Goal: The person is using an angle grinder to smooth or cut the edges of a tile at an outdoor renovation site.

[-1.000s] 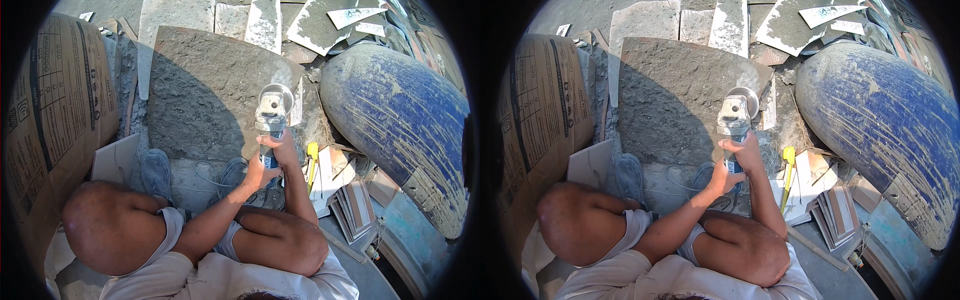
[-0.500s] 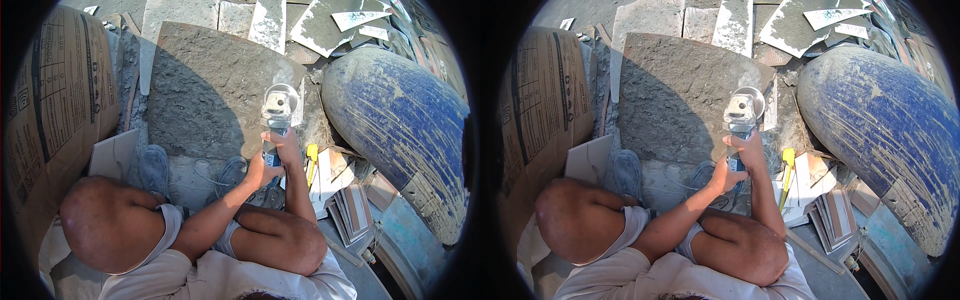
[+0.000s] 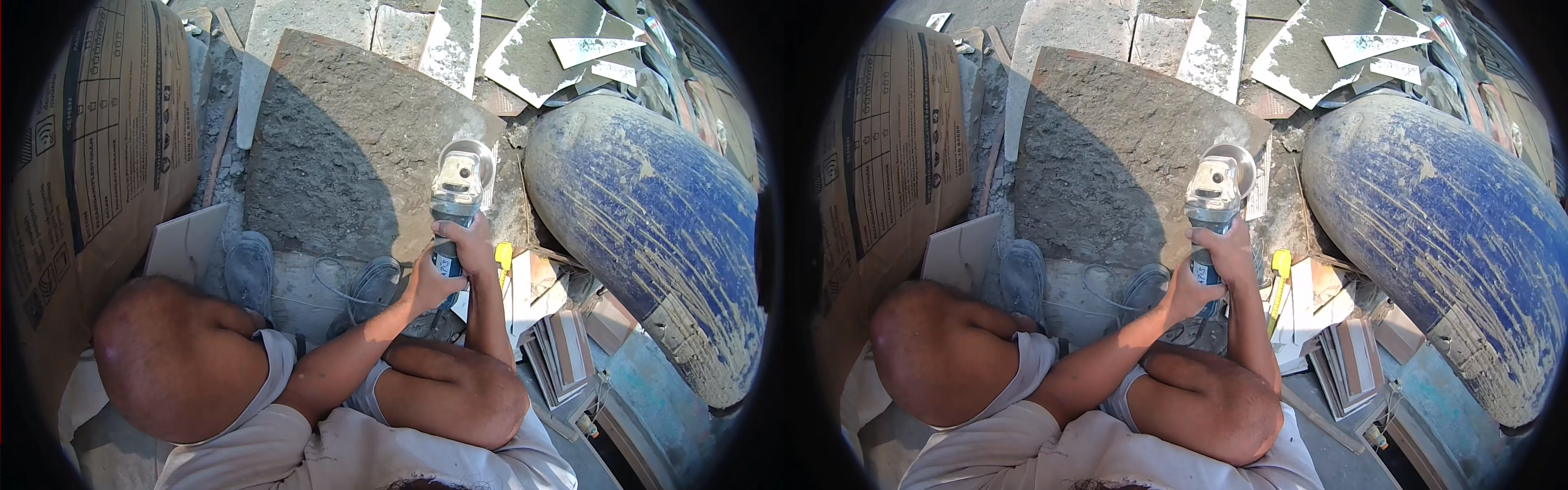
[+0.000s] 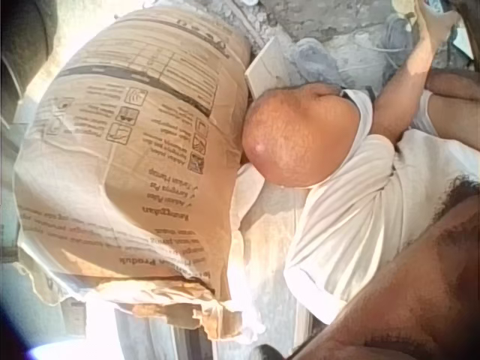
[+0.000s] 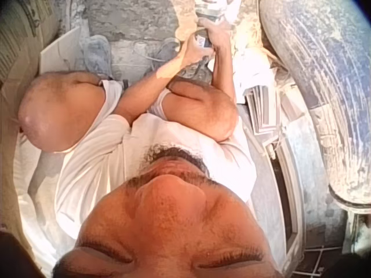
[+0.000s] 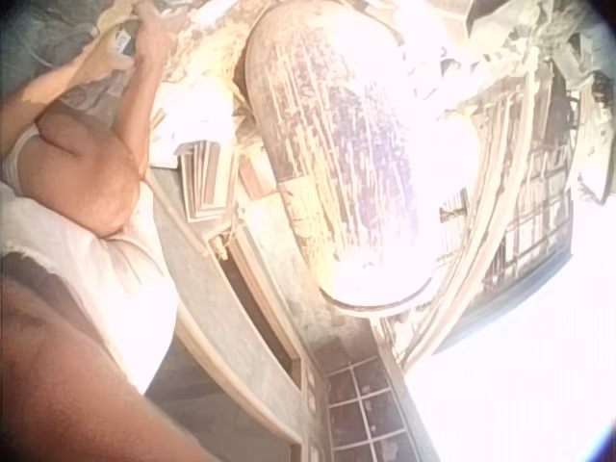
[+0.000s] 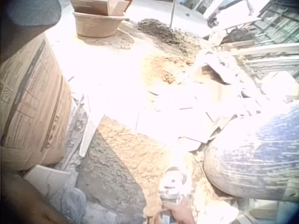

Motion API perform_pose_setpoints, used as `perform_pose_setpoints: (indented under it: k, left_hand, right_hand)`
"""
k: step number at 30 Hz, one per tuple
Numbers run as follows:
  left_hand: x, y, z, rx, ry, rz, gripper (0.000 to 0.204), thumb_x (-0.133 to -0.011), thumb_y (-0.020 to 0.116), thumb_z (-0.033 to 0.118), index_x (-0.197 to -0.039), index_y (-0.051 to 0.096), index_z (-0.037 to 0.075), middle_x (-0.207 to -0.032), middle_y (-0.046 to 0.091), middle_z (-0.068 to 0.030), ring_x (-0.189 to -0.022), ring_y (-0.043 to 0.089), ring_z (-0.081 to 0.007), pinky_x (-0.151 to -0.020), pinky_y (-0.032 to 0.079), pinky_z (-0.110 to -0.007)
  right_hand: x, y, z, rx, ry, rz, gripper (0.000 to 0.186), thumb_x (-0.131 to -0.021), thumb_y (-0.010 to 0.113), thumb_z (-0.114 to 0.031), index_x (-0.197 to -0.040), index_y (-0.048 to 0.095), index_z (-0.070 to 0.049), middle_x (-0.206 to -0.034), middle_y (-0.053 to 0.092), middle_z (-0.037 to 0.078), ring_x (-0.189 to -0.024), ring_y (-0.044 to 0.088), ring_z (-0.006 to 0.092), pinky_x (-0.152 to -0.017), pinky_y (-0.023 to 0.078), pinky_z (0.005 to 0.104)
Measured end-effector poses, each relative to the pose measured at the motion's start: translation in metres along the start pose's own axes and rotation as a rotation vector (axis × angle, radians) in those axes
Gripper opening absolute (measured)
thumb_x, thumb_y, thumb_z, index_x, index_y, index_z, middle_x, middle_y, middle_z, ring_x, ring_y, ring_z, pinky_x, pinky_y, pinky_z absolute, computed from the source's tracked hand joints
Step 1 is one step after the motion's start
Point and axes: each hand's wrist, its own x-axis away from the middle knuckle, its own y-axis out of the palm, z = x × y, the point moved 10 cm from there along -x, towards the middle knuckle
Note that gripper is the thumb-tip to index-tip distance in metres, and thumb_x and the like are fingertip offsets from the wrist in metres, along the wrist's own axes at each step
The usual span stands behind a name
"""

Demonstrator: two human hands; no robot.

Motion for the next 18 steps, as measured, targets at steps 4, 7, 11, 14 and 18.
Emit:
perform_pose_setpoints:
  k: [4,7,11,14,18]
  left_hand:
    - [0.0,-0.007,0.011,0.08,0.044,0.075,0.045,-0.07,0.075,0.007,-0.112,0.06,-0.001,-0.096,0.066,-0.0043,-0.085,0.063,-0.0113,-0.076,0.051,-0.029]
    - [-0.003,-0.014,0.003,0.069,0.044,0.094,0.045,-0.07,0.076,0.008,-0.111,0.06,-0.001,-0.097,0.067,-0.0043,-0.086,0.063,-0.0114,-0.076,0.051,-0.028]
    - [-0.002,-0.011,0.01,0.063,0.049,0.061,0.043,-0.07,0.076,0.008,-0.11,0.06,0.0,-0.097,0.067,-0.0038,-0.085,0.063,-0.0113,-0.074,0.051,-0.028]
    - [-0.004,-0.01,0.003,-0.055,0.007,0.071,0.042,-0.069,0.076,0.009,-0.108,0.061,0.001,-0.095,0.067,-0.0028,-0.083,0.063,-0.0108,-0.072,0.051,-0.028]
    - [-0.007,-0.011,0.001,0.021,-0.042,0.057,0.042,-0.068,0.077,0.009,-0.106,0.061,0.001,-0.092,0.066,-0.0023,-0.081,0.063,-0.0108,-0.071,0.051,-0.028]
  right_hand:
    - [0.0,0.01,-0.021,0.081,-0.019,-0.023,0.044,-0.068,0.078,-0.019,-0.106,0.065,-0.001,-0.092,0.068,0.007,-0.08,0.062,0.0161,-0.074,0.05,0.0308]
    - [-0.002,0.015,-0.015,0.087,-0.025,-0.016,0.044,-0.068,0.078,-0.018,-0.106,0.065,0.0,-0.092,0.068,0.007,-0.079,0.063,0.0165,-0.073,0.051,0.0313]
    - [-0.002,0.01,-0.012,0.093,0.028,-0.006,0.043,-0.068,0.077,-0.018,-0.106,0.065,0.001,-0.091,0.068,0.007,-0.077,0.063,0.0156,-0.072,0.051,0.031]
    - [-0.006,0.008,-0.011,-0.001,-0.003,-0.008,0.042,-0.07,0.076,-0.017,-0.105,0.065,0.001,-0.091,0.069,0.007,-0.076,0.063,0.0149,-0.071,0.051,0.0305]
    - [-0.008,0.013,-0.017,-0.017,-0.056,-0.06,0.04,-0.071,0.074,-0.017,-0.106,0.065,0.001,-0.09,0.069,0.007,-0.076,0.064,0.0148,-0.07,0.052,0.0295]
